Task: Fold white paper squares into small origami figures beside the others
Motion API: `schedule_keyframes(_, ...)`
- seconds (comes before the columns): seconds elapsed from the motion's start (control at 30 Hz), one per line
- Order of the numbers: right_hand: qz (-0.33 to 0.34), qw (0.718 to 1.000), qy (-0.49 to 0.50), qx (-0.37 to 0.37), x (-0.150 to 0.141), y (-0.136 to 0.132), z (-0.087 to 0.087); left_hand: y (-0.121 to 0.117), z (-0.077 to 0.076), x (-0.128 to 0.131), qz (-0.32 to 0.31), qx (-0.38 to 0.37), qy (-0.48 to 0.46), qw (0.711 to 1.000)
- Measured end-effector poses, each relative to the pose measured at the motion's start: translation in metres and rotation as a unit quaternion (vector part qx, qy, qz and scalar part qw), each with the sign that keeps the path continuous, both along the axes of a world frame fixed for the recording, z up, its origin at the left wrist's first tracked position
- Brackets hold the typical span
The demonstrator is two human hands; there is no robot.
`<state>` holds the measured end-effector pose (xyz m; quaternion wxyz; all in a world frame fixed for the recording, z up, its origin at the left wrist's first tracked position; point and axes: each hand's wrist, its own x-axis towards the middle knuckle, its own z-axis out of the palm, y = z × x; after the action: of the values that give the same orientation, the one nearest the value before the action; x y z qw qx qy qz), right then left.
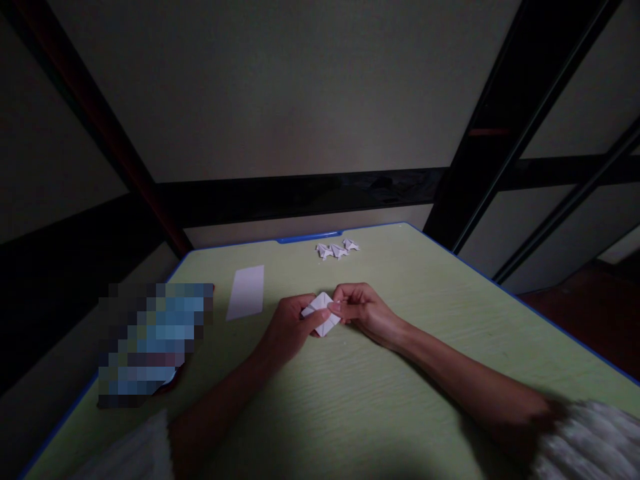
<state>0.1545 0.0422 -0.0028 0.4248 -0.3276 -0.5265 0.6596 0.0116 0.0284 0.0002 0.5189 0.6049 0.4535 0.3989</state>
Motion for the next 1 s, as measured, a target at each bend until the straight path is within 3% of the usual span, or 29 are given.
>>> schedule_keyframes(0.13, 0.010, 0.998, 0.059, -0.036, -0.0012, -0.0016, 0.0014, 0.0023, -0.0042, -0.0014, -0.041, -0.032, -0.057, 0.997)
schedule_keyframes(0.4, -0.017, 0.998, 0.060, -0.028, -0.0011, 0.0014, -0.0013, 0.0029, -0.0012, 0.0020, 0.008, -0.080, -0.154, 0.985)
schedule_keyframes(0.53, -0.036, 0.998, 0.043, -0.004, -0.0008, 0.0019, -0.0012, 0.0030, -0.0006, 0.0026, 0.015, -0.068, -0.112, 0.991)
schedule_keyframes(0.73, -0.139, 0.987, 0.025, 0.082, -0.0021, -0.0009, 0.0021, 0.0041, -0.0026, 0.0025, 0.083, -0.067, -0.117, 0.987)
schedule_keyframes(1.0, -0.153, 0.983, -0.027, 0.099, -0.0070, -0.0043, 0.0011, 0.0031, -0.0022, 0.0036, 0.096, -0.063, -0.117, 0.987)
